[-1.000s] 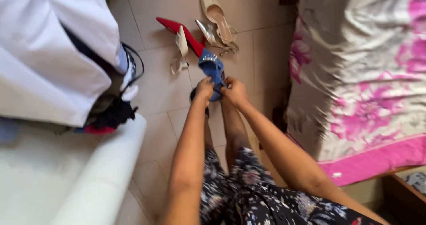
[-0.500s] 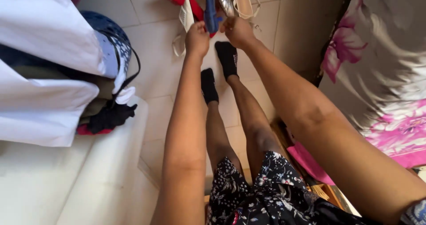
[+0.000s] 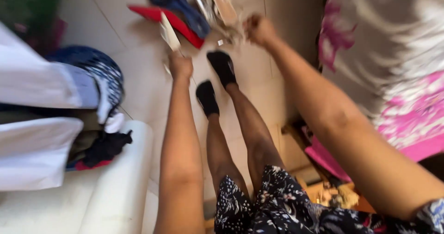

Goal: Picking up various shoes and heels from a wardrobe shelf and placing them on the floor.

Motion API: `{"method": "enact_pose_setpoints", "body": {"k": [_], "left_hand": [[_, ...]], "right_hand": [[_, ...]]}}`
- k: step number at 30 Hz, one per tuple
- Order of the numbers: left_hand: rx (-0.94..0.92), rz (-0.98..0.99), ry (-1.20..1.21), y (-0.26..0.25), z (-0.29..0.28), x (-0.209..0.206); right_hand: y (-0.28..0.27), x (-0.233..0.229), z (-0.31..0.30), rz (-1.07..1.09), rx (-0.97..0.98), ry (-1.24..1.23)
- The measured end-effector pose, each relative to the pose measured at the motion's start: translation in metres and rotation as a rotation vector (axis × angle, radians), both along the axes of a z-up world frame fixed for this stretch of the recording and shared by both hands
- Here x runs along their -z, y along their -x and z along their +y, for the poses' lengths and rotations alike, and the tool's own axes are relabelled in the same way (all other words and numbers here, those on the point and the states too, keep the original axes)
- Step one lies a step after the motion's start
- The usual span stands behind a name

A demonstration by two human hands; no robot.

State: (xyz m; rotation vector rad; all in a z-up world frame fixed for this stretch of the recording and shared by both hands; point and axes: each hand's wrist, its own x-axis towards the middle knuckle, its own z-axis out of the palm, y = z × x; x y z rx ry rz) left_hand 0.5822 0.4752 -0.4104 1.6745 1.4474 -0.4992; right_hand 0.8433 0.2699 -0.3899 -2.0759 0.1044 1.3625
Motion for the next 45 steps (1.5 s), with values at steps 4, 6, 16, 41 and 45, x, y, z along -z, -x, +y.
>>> {"method": "enact_pose_setpoints", "body": {"k": [4,6,16,41,45], "left_hand": [[-0.334,-0.078,0.043,0.003,-0.012,0.045],[-0.637,-0.168,0.192,-0.016,0.001,0.036],[-0.994,-0.237,0.32,0.004,0.034,0.07],[-0.759,0.234,0.044,0.222,-0.133,-0.078],[-0.691,0.311,0.015,0.249,-0.127,-0.034]], "right_hand": [[0.011,0.052,-0.008,-0.027,0.117,0.181],[0.026,0.108,-0.018,0.121,0.28,0.326],[0.029,0.141,0.003,0.454,0.626,-0.166],[0.321,-0.064,-0.064,-0.063,0.834,-0.067],[0.401,-0.016,-0.055,0.282,0.853,-0.008]]}}
